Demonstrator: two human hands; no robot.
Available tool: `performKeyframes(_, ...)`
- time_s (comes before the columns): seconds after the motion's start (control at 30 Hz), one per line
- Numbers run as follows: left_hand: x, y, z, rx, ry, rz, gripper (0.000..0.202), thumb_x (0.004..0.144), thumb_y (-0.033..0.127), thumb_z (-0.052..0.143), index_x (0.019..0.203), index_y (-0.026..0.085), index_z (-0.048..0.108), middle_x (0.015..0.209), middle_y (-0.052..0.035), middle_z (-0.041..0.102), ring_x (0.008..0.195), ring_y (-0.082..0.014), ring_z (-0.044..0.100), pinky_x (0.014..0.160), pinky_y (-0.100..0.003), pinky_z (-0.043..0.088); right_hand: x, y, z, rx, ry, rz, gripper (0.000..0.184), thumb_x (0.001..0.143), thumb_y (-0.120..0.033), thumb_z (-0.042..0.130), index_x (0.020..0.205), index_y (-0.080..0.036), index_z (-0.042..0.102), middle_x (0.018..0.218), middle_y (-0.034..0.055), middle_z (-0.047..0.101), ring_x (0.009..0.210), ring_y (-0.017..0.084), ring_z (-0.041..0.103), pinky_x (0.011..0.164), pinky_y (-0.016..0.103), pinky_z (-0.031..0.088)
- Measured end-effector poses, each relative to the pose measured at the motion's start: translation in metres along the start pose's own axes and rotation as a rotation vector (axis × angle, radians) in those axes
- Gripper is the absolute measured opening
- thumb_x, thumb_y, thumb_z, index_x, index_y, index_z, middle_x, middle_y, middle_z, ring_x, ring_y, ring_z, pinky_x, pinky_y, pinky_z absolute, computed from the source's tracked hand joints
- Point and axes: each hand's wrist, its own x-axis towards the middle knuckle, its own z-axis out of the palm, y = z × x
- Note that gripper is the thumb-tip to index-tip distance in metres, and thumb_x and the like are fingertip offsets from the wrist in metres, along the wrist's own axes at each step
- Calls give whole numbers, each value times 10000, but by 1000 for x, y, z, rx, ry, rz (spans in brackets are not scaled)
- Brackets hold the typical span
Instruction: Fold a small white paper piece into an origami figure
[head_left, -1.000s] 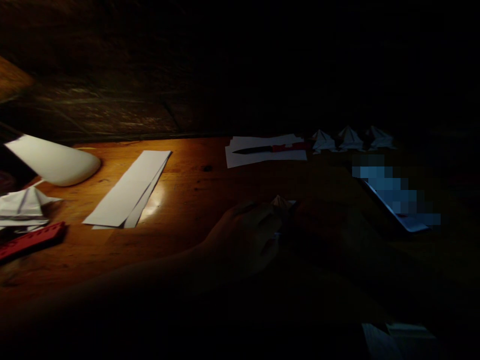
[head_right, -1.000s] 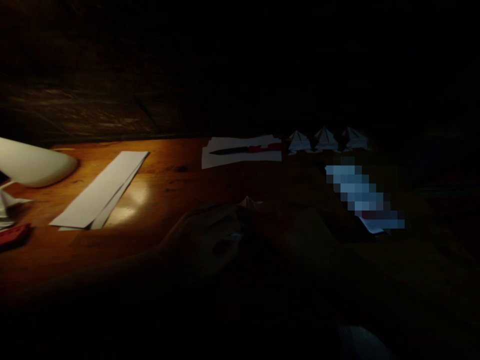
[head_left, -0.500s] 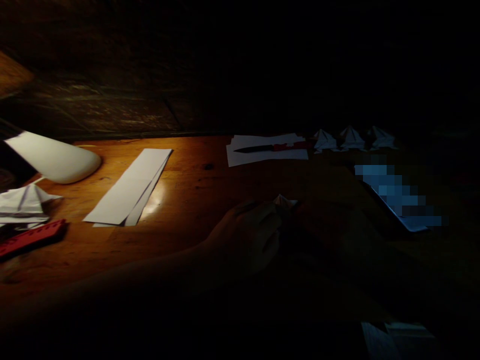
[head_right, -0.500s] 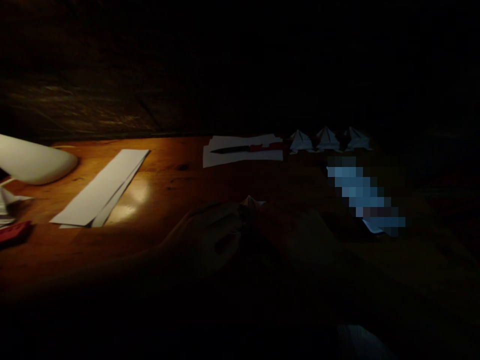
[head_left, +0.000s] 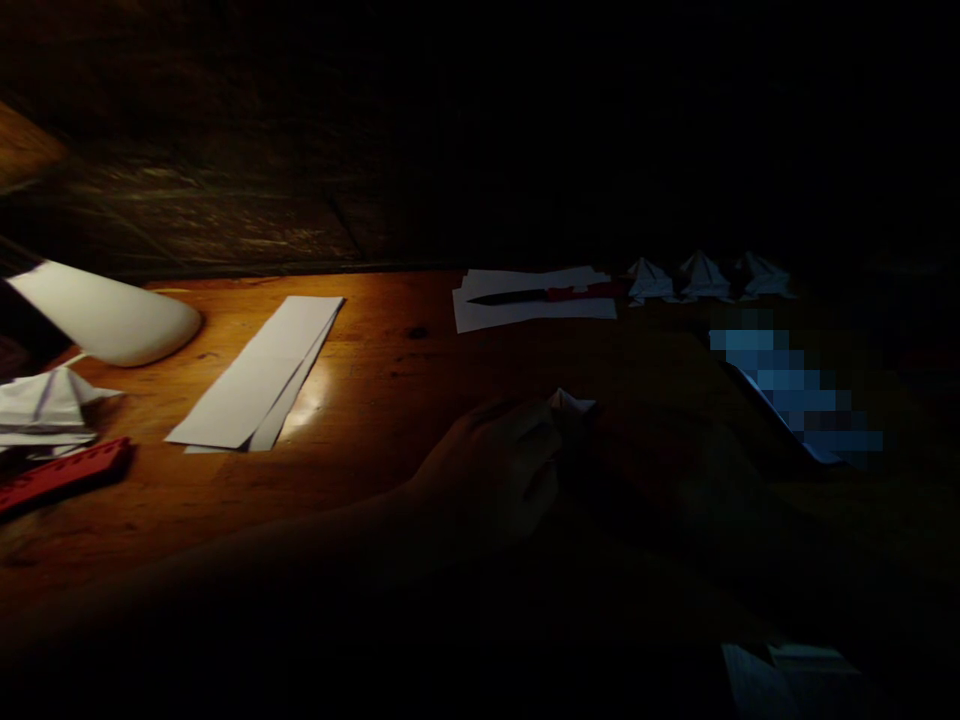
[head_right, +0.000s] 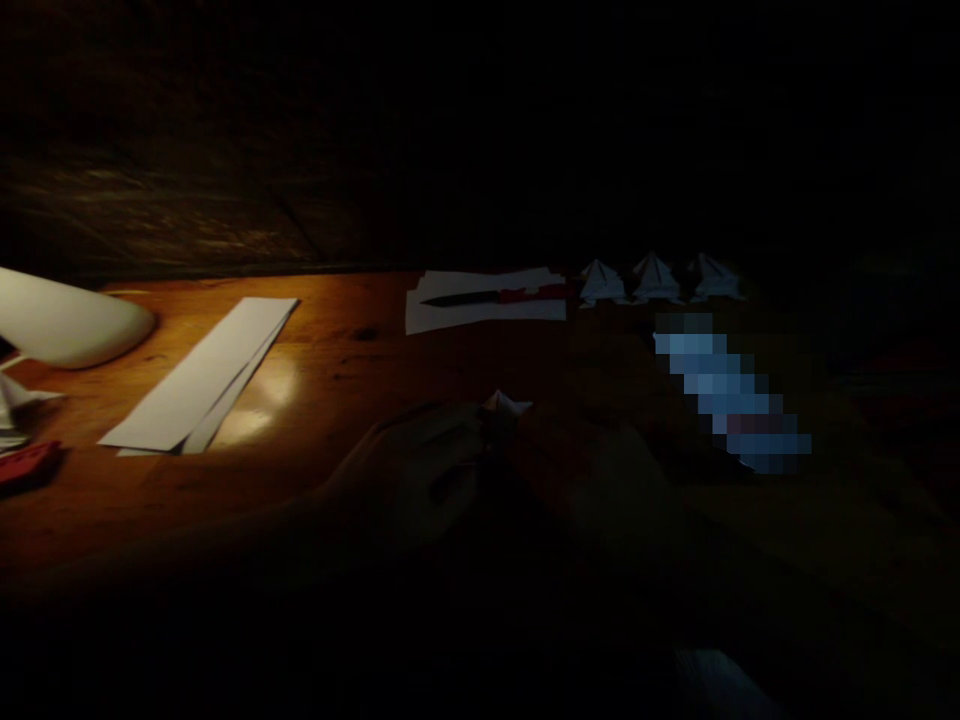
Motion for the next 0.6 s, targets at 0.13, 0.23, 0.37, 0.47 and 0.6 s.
performKeyframes(0.13, 0, 1, 0, -8, 4, -31, 142, 889, 108, 565, 952, 139, 688, 1056, -76, 724, 904, -212, 696, 804, -344, 605, 0, 0, -1, -5, 13, 5, 289, 996, -141, 542, 1229, -181, 708, 1138, 119, 739, 1004, 251, 679, 731, 338, 507)
performKeyframes(0.23, -1, 0, 0, 4, -9, -12, 138, 900, 110, 558, 946, 139, 685, 1049, -75, 720, 920, -213, 699, 837, -357, 605, 0, 0, 0, 3, 6, 7, 253, 999, -164, 557, 1183, -189, 729, 1101, 108, 739, 955, 238, 685, 694, 326, 502)
performKeyframes(0.37, -2, -3, 1, 100, -48, 58, 120, 942, 155, 570, 943, 151, 690, 1039, -73, 717, 927, -222, 692, 887, -397, 598, 0, -3, 1, 11, 0, 16, 222, 1013, -157, 542, 1065, -197, 754, 1054, 92, 738, 924, 221, 682, 672, 316, 495)
performKeyframes(0.47, -2, -4, 1, 146, -44, 121, 118, 965, 161, 581, 958, 137, 696, 1031, -81, 722, 951, -229, 693, 881, -396, 598, 1, -7, 3, 3, -1, 39, 245, 1012, -141, 526, 1105, -183, 748, 1074, 107, 736, 951, 242, 681, 664, 325, 505)
performKeyframes(0.6, -2, -2, 0, 113, -15, 92, 180, 957, 119, 557, 1067, 103, 699, 1103, -101, 727, 994, -244, 694, 902, -409, 601, 4, -13, 3, 1, -15, 86, 258, 991, -128, 547, 1170, -168, 729, 1126, 124, 736, 964, 261, 685, 658, 330, 521)
